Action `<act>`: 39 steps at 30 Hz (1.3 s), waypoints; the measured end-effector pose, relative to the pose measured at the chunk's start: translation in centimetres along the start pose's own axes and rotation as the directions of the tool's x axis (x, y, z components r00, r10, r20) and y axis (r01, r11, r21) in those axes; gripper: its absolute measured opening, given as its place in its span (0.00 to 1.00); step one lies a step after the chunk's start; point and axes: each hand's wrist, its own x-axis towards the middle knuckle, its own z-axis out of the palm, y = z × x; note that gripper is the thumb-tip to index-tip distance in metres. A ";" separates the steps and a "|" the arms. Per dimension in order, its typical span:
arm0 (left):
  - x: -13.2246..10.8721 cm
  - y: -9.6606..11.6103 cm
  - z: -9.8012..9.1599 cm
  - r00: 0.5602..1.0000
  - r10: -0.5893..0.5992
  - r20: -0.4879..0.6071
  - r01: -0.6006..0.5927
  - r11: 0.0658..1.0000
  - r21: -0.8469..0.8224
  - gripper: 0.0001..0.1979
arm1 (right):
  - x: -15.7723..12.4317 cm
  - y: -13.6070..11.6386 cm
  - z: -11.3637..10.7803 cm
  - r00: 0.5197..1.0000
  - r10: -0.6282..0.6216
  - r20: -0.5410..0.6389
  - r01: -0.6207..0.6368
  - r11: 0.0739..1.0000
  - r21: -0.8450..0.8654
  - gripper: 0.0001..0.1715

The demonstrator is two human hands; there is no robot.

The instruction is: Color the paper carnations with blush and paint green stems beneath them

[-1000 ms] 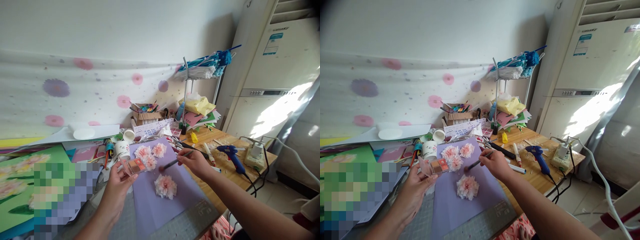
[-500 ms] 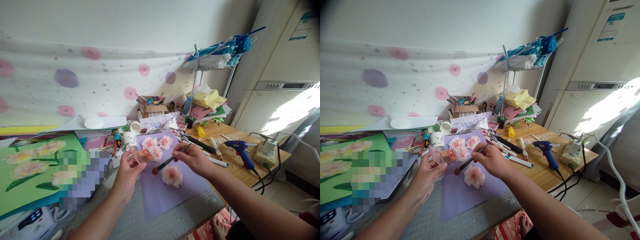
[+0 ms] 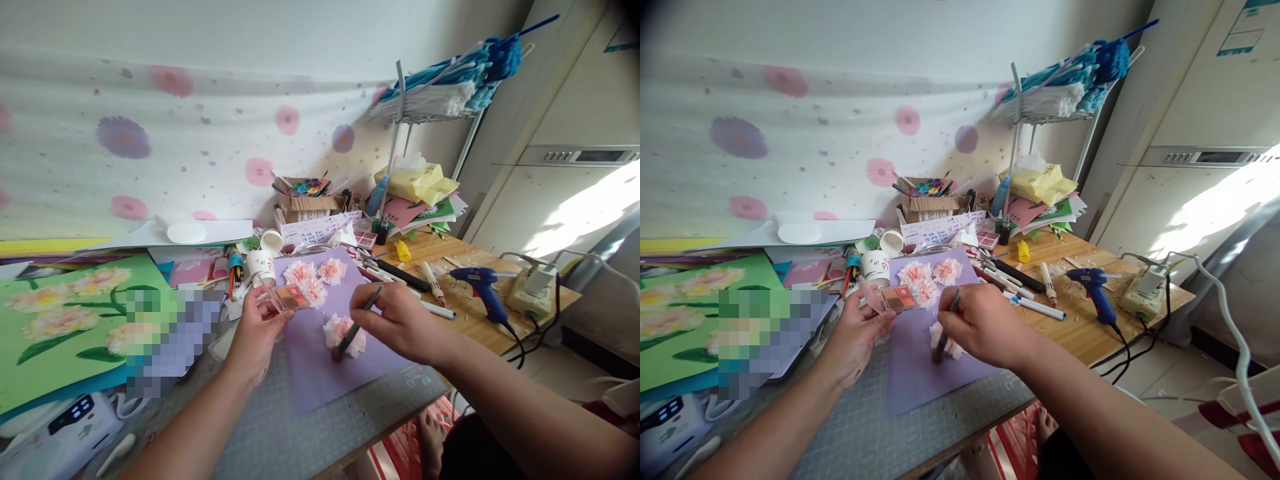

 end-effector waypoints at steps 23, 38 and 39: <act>0.0 0.7 0.4 0.998 -0.035 -0.044 0.038 0.998 0.055 0.34 | -3.6 3.8 -4.8 0.998 -0.020 -0.062 0.023 0.999 0.049 0.09; 0.4 0.5 0.1 0.996 -0.062 -0.062 0.066 0.996 0.067 0.36 | -2.9 7.2 -5.7 0.939 0.234 -0.251 -0.240 0.971 0.007 0.10; 0.4 0.5 0.1 0.996 -0.062 -0.068 0.067 0.996 0.065 0.37 | -2.8 7.2 -5.6 0.930 0.228 -0.289 -0.242 0.970 -0.012 0.11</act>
